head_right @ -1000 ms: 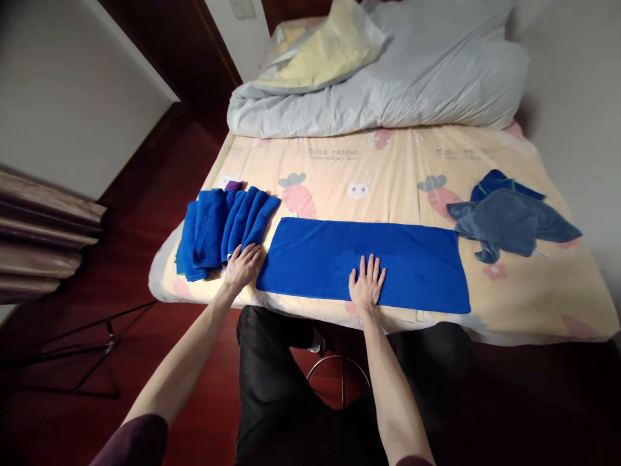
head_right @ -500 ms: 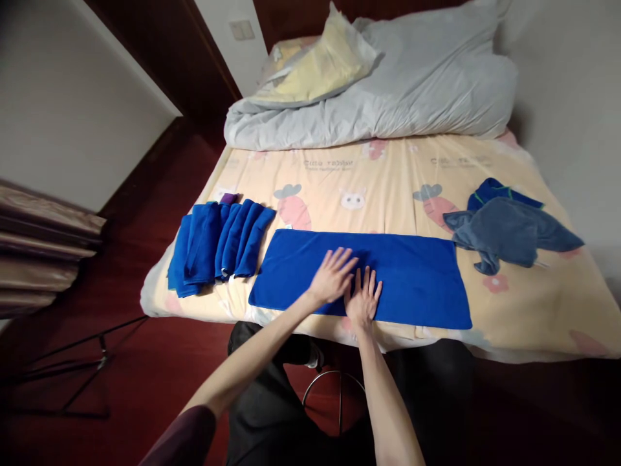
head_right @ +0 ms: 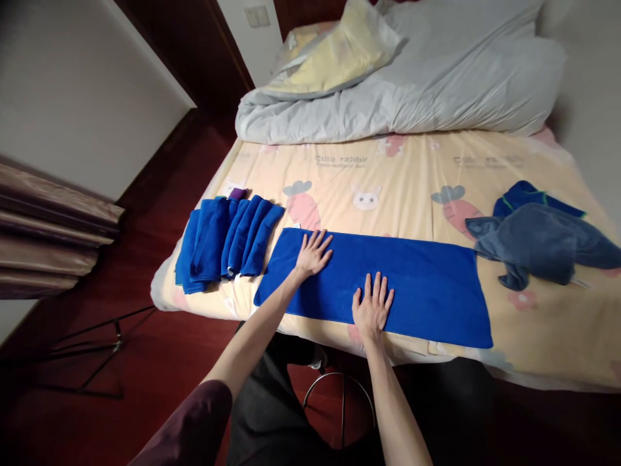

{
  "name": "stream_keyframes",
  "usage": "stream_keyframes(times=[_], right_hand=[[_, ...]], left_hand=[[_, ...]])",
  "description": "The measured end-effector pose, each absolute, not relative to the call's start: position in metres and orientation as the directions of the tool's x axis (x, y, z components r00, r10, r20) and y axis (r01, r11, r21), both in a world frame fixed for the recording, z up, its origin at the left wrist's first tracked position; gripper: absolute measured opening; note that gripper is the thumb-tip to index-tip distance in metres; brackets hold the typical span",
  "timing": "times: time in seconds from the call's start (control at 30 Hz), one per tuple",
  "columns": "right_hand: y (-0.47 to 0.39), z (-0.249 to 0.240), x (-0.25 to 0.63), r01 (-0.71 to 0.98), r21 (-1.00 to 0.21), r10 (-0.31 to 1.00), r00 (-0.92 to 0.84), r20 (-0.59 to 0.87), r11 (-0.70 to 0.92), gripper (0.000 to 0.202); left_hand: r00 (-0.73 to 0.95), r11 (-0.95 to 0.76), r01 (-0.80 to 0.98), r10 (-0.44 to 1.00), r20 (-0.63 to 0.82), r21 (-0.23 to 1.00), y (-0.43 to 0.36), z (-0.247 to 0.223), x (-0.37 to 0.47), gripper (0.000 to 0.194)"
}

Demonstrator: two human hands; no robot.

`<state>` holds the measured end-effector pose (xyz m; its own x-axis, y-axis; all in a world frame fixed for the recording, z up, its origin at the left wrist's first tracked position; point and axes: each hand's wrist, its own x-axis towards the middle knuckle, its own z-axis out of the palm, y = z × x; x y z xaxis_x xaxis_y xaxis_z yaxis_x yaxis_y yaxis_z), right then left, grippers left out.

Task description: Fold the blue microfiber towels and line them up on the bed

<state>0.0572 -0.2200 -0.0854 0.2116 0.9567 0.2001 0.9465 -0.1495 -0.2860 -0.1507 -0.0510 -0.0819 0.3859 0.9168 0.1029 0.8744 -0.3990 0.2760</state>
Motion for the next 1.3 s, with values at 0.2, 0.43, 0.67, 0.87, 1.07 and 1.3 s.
stream_keyframes(times=[0.2,0.43,0.67,0.87,1.07,1.3], right_hand=[[-0.22,-0.087,0.059,0.954,-0.269,0.953,0.199,0.23,-0.134,0.059],[-0.221,-0.083,0.058,0.955,-0.262,0.956,0.199,0.216,-0.14,0.058],[-0.221,-0.086,0.058,0.953,-0.261,0.959,0.206,0.195,-0.152,0.058],[-0.221,-0.085,0.058,0.952,-0.263,0.96,0.21,0.186,-0.157,0.059],[-0.221,-0.083,0.058,0.954,-0.259,0.963,0.204,0.178,-0.154,0.06],[-0.22,-0.083,0.058,0.949,-0.276,0.958,0.208,0.196,-0.149,0.058]], left_hand=[[0.364,-0.365,0.9,0.93,0.051,0.238,-0.032,-0.08,-0.21,0.061],[0.281,-0.272,0.922,0.96,0.01,0.276,0.006,-0.083,-0.26,0.056],[0.265,-0.285,0.915,0.958,0.109,0.284,0.038,-0.081,-0.291,0.031],[0.171,-0.182,0.952,0.983,0.066,0.245,0.048,-0.07,-0.279,0.029],[0.292,-0.358,0.878,0.926,0.237,0.318,-0.008,-0.074,-0.258,0.049],[0.356,-0.398,0.798,0.917,0.178,0.453,-0.037,-0.104,-0.313,0.062]])
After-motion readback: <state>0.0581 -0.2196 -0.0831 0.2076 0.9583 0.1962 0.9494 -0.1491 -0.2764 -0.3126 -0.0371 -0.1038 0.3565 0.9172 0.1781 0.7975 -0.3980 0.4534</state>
